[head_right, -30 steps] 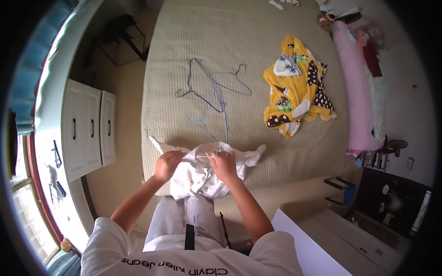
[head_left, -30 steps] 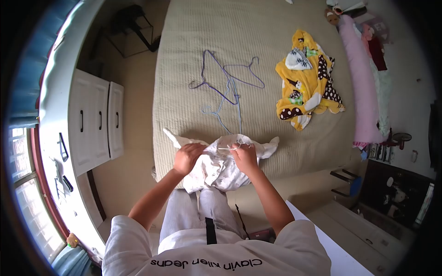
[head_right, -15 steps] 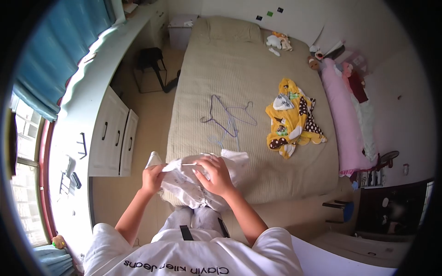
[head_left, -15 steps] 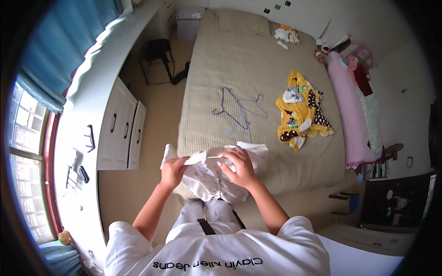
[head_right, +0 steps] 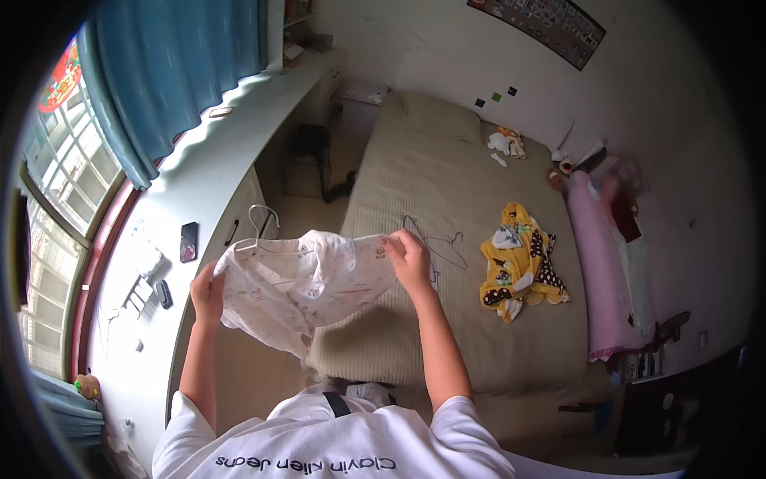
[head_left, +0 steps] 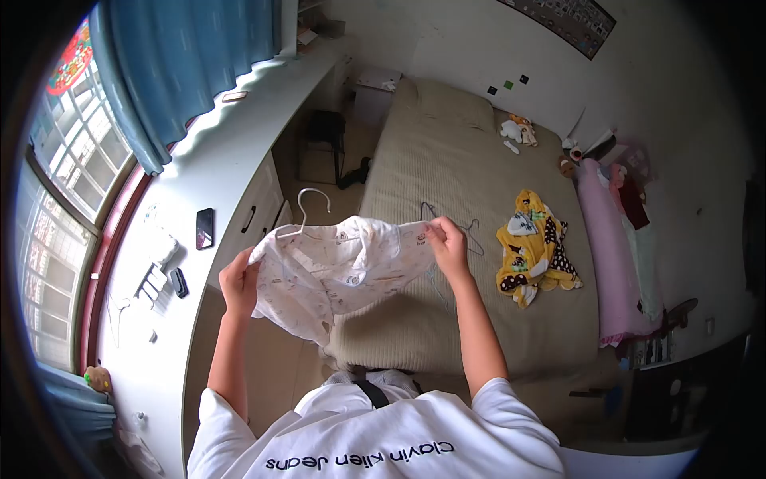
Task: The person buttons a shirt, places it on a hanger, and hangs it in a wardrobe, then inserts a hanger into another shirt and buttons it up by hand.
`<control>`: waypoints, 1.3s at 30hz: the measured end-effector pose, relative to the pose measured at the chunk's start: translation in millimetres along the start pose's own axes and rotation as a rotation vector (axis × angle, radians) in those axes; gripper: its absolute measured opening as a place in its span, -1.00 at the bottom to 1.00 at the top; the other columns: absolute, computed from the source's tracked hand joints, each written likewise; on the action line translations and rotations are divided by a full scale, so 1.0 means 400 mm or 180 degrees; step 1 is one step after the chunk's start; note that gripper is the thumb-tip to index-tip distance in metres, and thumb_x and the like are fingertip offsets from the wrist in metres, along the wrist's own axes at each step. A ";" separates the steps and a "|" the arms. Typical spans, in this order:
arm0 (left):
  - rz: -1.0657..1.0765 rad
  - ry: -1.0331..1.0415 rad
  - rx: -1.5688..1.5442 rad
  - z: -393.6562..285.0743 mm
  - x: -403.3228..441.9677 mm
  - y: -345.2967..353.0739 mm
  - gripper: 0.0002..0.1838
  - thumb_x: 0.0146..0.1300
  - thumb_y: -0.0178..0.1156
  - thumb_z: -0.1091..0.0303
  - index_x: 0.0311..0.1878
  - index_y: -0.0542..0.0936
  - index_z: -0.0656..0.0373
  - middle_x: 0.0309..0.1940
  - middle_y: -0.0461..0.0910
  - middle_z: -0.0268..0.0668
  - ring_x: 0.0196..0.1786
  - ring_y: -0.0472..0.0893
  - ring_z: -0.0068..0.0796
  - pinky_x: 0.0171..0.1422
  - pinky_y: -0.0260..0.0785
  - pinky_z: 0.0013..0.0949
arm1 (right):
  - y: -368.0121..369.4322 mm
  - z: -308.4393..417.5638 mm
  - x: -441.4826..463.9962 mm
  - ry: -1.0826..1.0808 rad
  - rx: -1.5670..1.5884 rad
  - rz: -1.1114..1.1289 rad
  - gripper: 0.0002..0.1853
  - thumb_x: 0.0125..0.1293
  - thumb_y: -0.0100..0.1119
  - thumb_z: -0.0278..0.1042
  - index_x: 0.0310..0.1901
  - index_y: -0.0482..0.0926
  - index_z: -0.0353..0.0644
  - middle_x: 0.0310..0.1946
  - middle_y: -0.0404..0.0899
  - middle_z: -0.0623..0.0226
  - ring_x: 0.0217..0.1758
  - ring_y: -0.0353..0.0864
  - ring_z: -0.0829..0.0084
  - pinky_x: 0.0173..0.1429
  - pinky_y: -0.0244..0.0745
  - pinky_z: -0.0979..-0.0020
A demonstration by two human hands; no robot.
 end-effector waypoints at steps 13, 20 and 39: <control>-0.0658 0.0103 0.0415 -0.085 0.002 -0.236 -0.77 0.13 0.13 0.60 -0.12 0.59 0.26 -0.55 0.53 -0.25 -0.50 0.50 -0.54 -0.37 0.31 -0.51 | 0.207 0.357 0.140 -0.1928 -0.0667 0.0661 -0.60 0.22 0.21 -0.14 -0.03 0.47 -0.25 -0.06 0.48 0.20 0.05 0.44 0.13 0.36 0.15 0.13; -0.0693 0.0418 0.1483 -0.130 -0.048 -0.283 -0.78 0.05 0.25 0.55 -0.17 0.63 0.21 -0.50 0.59 -0.16 -0.50 0.55 -0.25 -0.41 0.35 -0.36 | 0.285 0.327 0.206 -0.1639 0.0675 0.1090 -0.78 0.16 0.28 -0.32 -0.45 0.47 -0.24 -0.57 0.33 0.36 -0.43 0.27 0.36 -0.31 0.24 0.36; -0.2019 -0.0376 0.2455 -0.434 -0.362 -0.353 -0.71 0.23 0.26 0.29 -0.02 0.59 0.18 -0.16 0.63 -0.14 -0.01 0.59 -0.23 0.13 0.37 -0.36 | 0.502 0.459 0.178 -0.1512 0.2256 0.2078 -0.84 0.21 0.27 -0.41 -0.44 0.52 -0.25 -0.61 0.18 0.52 -0.43 0.12 0.54 -0.33 0.10 0.51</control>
Point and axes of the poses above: each hand's wrist, its own x-axis towards the middle knuckle, its own y-axis out of the palm, z = x × y, the point moved 2 cm from there along x, towards the middle knuckle
